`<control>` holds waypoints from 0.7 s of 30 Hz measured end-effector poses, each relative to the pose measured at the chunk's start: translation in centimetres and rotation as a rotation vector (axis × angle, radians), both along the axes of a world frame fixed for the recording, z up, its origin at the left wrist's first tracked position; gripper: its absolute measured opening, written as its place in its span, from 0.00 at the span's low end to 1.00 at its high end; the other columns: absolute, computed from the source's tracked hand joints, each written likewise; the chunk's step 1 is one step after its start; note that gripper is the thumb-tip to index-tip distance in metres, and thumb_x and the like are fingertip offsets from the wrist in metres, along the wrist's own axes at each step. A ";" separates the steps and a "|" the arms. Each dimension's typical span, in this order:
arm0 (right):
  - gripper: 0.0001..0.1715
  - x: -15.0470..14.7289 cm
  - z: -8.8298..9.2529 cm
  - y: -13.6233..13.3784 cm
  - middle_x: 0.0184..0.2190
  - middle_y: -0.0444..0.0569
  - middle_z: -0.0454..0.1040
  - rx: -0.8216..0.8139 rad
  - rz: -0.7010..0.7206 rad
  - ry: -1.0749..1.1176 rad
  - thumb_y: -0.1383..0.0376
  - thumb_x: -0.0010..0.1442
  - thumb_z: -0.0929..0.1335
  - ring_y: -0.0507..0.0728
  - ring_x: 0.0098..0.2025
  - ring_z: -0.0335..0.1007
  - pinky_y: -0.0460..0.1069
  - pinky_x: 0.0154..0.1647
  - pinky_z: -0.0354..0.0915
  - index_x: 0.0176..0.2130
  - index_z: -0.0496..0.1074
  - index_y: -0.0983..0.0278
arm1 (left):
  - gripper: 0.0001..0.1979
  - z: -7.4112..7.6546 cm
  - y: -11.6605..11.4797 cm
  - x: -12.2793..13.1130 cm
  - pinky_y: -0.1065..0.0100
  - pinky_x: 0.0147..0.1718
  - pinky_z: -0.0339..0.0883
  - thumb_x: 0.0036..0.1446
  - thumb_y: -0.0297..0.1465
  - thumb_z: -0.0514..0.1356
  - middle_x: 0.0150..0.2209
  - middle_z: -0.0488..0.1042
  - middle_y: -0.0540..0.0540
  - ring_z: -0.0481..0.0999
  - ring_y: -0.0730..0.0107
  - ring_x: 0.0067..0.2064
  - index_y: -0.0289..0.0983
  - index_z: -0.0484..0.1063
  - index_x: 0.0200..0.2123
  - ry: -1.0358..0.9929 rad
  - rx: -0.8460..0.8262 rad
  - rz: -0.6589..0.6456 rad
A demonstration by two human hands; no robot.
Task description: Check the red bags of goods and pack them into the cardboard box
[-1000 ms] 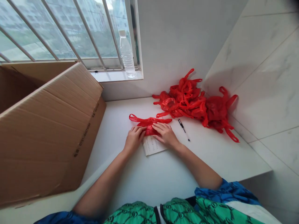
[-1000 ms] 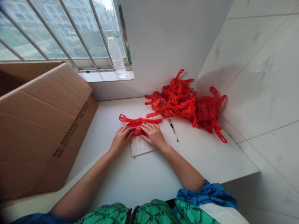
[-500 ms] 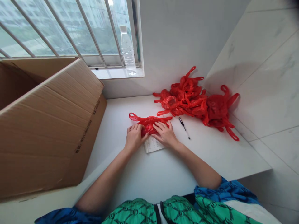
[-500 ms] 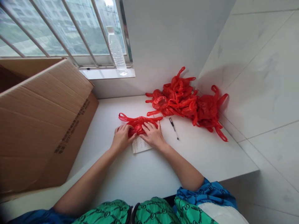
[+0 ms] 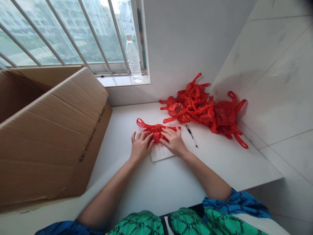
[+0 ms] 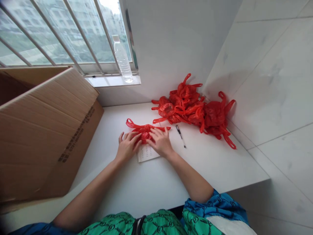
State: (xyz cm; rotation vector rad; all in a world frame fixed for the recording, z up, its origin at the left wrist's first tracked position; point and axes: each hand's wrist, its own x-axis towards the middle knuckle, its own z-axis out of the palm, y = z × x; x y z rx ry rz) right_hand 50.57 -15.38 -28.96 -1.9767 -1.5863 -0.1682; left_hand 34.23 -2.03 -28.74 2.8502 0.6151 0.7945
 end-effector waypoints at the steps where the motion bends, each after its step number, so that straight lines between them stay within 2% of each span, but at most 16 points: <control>1: 0.21 0.8 0.4 -0.3 0.58 0.52 0.72 0.057 -0.057 0.035 0.55 0.70 0.60 0.62 0.61 0.65 0.67 0.69 0.42 0.54 0.72 0.60 | 0.16 0.4 0.0 0.0 0.46 0.61 0.48 0.66 0.36 0.53 0.51 0.74 0.40 0.70 0.53 0.53 0.41 0.73 0.53 -0.031 -0.010 0.021; 3: 0.18 2.2 0.8 -0.7 0.52 0.52 0.76 0.134 -0.171 0.084 0.60 0.70 0.60 0.61 0.55 0.69 0.62 0.65 0.52 0.51 0.74 0.61 | 0.15 1.0 0.0 0.5 0.52 0.54 0.58 0.67 0.36 0.53 0.48 0.75 0.40 0.71 0.55 0.49 0.40 0.74 0.50 -0.063 -0.032 0.030; 6: 0.16 3.5 0.5 -1.0 0.46 0.53 0.78 0.088 -0.226 0.116 0.61 0.67 0.63 0.62 0.49 0.72 0.56 0.52 0.64 0.49 0.75 0.62 | 0.13 1.1 -0.2 1.7 0.57 0.47 0.63 0.66 0.34 0.54 0.45 0.74 0.41 0.71 0.56 0.47 0.42 0.75 0.48 0.002 -0.028 -0.034; 10: 0.15 3.9 -0.4 -1.1 0.44 0.52 0.78 -0.008 -0.223 0.166 0.60 0.64 0.65 0.60 0.41 0.74 0.53 0.40 0.67 0.48 0.74 0.60 | 0.12 0.9 -0.2 2.9 0.55 0.45 0.64 0.62 0.33 0.58 0.45 0.73 0.41 0.71 0.53 0.46 0.44 0.77 0.47 0.125 0.006 -0.047; 14: 0.12 4.1 -0.2 -1.2 0.37 0.48 0.80 -0.046 -0.261 0.275 0.60 0.63 0.67 0.59 0.37 0.75 0.52 0.37 0.67 0.45 0.75 0.58 | 0.08 1.9 -0.4 2.8 0.58 0.43 0.65 0.62 0.32 0.57 0.44 0.74 0.43 0.73 0.56 0.44 0.42 0.77 0.39 0.085 -0.069 -0.060; 16: 0.08 3.9 0.3 -1.2 0.35 0.47 0.80 -0.046 -0.242 0.343 0.61 0.62 0.68 0.59 0.37 0.76 0.52 0.38 0.67 0.41 0.75 0.59 | 0.10 2.5 -0.9 2.8 0.60 0.40 0.66 0.64 0.35 0.55 0.43 0.74 0.43 0.74 0.57 0.43 0.41 0.76 0.39 0.048 -0.160 -0.021; 18: 0.06 3.2 1.0 -1.1 0.36 0.47 0.80 0.029 -0.132 0.445 0.61 0.62 0.67 0.58 0.38 0.76 0.51 0.39 0.68 0.39 0.75 0.59 | 0.14 2.8 -1.5 3.0 0.60 0.38 0.67 0.63 0.41 0.56 0.44 0.75 0.41 0.75 0.55 0.43 0.39 0.75 0.43 0.049 -0.297 0.021; 20: 0.07 2.0 1.7 -0.8 0.37 0.47 0.79 0.168 0.001 0.513 0.61 0.64 0.66 0.57 0.39 0.75 0.51 0.42 0.70 0.39 0.74 0.60 | 0.21 3.0 -1.9 3.4 0.58 0.42 0.68 0.62 0.47 0.57 0.46 0.75 0.40 0.75 0.51 0.46 0.38 0.74 0.47 0.022 -0.511 0.024; 21: 0.08 1.2 2.0 -0.7 0.38 0.47 0.79 0.232 0.053 0.513 0.60 0.64 0.66 0.57 0.41 0.75 0.51 0.44 0.70 0.40 0.74 0.60 | 0.24 3.2 -2.1 3.5 0.58 0.44 0.69 0.62 0.50 0.55 0.47 0.76 0.39 0.75 0.50 0.48 0.38 0.74 0.48 -0.016 -0.669 0.009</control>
